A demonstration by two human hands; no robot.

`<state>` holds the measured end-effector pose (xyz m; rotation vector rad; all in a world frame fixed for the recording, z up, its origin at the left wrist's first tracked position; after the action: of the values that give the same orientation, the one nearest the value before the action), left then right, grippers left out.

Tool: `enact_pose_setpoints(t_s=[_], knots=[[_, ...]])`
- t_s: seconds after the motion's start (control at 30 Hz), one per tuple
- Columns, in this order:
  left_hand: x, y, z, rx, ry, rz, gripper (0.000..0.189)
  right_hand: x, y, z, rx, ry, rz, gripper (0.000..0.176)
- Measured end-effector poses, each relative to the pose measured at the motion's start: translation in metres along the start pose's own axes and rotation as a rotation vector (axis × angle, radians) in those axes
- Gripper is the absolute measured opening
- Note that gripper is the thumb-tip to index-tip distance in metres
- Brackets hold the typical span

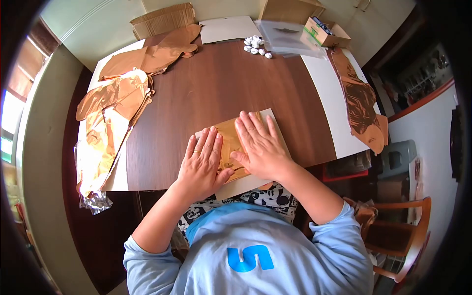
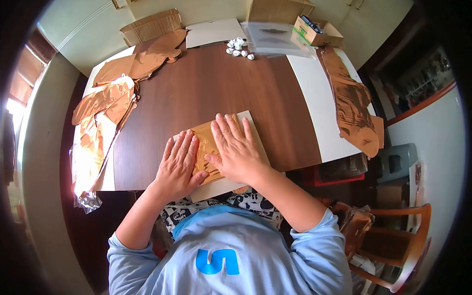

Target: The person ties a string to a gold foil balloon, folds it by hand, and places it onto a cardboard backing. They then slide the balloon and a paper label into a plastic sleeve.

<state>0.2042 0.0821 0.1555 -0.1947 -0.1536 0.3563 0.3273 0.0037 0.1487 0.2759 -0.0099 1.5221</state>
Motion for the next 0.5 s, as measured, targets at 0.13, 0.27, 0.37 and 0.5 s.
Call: enact_pose_setpoints(t_s=[0.13, 0.27, 0.37, 0.5], knots=[[0.001, 0.001, 0.001, 0.010, 0.029, 0.010, 0.082, -0.007, -0.012, 0.005, -0.059, 0.015, -0.035, 0.080], [0.003, 0.001, 0.001, 0.020, 0.060, 0.024, 0.083, -0.014, -0.022, 0.007, -0.057, 0.028, -0.058, 0.079], [0.003, 0.000, 0.001, 0.021, 0.065, 0.027, 0.083, -0.019, -0.042, 0.012, 0.079, 0.109, -0.093, 0.076], [0.002, 0.000, -0.001, 0.037, 0.064, 0.022, 0.083, -0.024, -0.066, 0.073, 0.311, -0.076, -0.127, 0.072]])
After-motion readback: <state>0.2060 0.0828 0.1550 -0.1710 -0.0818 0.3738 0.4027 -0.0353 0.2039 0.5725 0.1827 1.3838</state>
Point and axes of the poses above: each hand's wrist, its own x-axis towards the middle knuckle, its own z-axis out of the back of the hand, y = z × x, the point moved 7 cm from there along x, towards the middle knuckle, and after that the axes turned 11 degrees about z, right-handed, at the moved point
